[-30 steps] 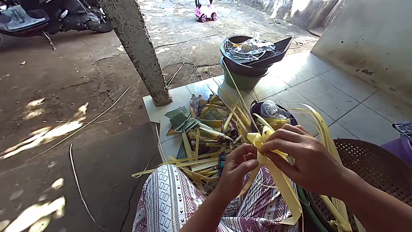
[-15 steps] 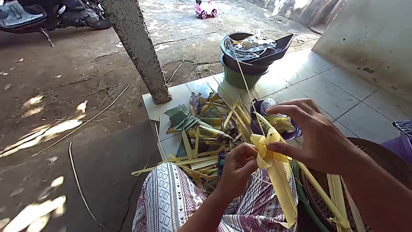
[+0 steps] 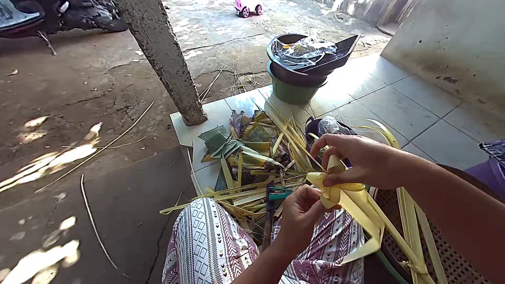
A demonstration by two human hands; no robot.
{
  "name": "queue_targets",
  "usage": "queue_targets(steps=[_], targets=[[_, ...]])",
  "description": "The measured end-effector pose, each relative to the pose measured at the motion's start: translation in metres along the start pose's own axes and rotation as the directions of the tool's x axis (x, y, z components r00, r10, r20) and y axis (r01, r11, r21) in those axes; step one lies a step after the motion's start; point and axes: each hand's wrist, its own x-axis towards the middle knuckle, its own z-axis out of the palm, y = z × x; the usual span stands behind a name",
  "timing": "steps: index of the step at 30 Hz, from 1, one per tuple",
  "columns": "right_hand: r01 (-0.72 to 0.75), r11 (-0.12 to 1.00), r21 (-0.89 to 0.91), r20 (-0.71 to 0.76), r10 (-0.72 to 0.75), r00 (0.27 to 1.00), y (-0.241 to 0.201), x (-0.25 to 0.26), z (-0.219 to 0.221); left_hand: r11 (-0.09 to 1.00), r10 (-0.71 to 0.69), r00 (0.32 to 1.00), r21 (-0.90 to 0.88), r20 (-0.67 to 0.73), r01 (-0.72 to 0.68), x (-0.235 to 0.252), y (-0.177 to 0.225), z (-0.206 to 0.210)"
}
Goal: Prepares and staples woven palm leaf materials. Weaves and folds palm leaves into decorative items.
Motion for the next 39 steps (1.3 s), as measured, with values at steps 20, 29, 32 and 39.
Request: queue_targets(steps=[20, 29, 32, 39], targets=[[0.348, 0.888, 0.299, -0.363, -0.231, 0.903, -0.027, 0.019, -0.011, 0.935, 0.054, 0.993, 0.355, -0.11, -0.011, 0.041, 0.087, -0.006], [0.342, 0.814, 0.47, -0.394, -0.154, 0.906, 0.005, 0.037, 0.027, 0.91, 0.208, 0.939, 0.407, -0.274, -0.083, 0.041, 0.1, -0.029], [0.328, 0.761, 0.56, -0.344, -0.146, 0.927, 0.013, 0.043, 0.05, 0.872, 0.257, 0.923, 0.481, -0.287, -0.093, 0.04, 0.107, -0.035], [0.266, 0.784, 0.56, -0.236, -0.156, 0.959, -0.001, 0.059, 0.065, 0.818, 0.31, 0.908, 0.566, -0.282, -0.104, 0.043, 0.119, -0.052]])
